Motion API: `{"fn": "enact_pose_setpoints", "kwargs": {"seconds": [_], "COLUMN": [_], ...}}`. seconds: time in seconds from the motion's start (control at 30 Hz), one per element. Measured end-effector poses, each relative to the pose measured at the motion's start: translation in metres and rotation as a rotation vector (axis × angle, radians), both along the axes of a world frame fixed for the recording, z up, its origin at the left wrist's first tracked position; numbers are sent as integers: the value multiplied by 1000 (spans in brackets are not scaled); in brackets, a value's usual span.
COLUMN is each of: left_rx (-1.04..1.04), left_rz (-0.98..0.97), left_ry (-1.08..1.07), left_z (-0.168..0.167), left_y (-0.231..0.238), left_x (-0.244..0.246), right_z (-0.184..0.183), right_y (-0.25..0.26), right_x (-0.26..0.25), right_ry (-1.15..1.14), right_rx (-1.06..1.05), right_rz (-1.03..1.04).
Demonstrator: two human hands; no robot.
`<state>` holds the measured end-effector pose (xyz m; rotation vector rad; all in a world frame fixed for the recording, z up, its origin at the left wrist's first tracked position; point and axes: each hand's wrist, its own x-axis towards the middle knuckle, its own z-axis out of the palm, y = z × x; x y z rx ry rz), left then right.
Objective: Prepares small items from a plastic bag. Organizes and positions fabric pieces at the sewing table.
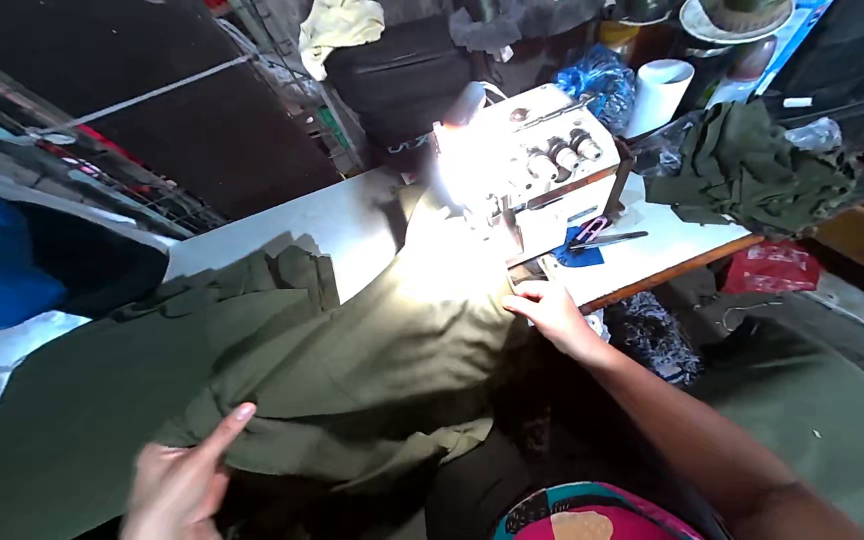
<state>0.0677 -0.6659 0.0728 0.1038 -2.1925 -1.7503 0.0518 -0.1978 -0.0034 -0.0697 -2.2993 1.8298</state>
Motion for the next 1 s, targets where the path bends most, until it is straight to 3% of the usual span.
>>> {"fn": "enact_pose_setpoints", "kwargs": {"seconds": [0.1,0.2,0.3,0.37,0.53,0.63,0.77,1.0], "left_rx": [-81,-295,-765,-890,-613,-729,-928,-750], "left_rz": [95,199,441,519,386,344,276,197], "left_ry": [-58,24,1,56,231,310,256,183], "left_z": [30,9,-18,-25,-26,-39,-57,-22], "left_y": [-65,-113,-90,-78,-67,-40,-17,-34], "left_x": [-28,-74,-101,-100,-61,-27,-14,-11], "right_z": [15,18,0,-16,-35,-36,-23,-13], "right_y": [0,-4,-8,-11,-18,-14,-12,-10], "right_x": [-21,-24,-11,7,58,65,66,62], "right_ry": [27,40,44,45,13,-26,-141,-253], "right_rx": [-69,-220,-294,-261,-365,-422,-585,-773], "right_rz": [-24,-12,60,69,54,11,-49,-60]}}
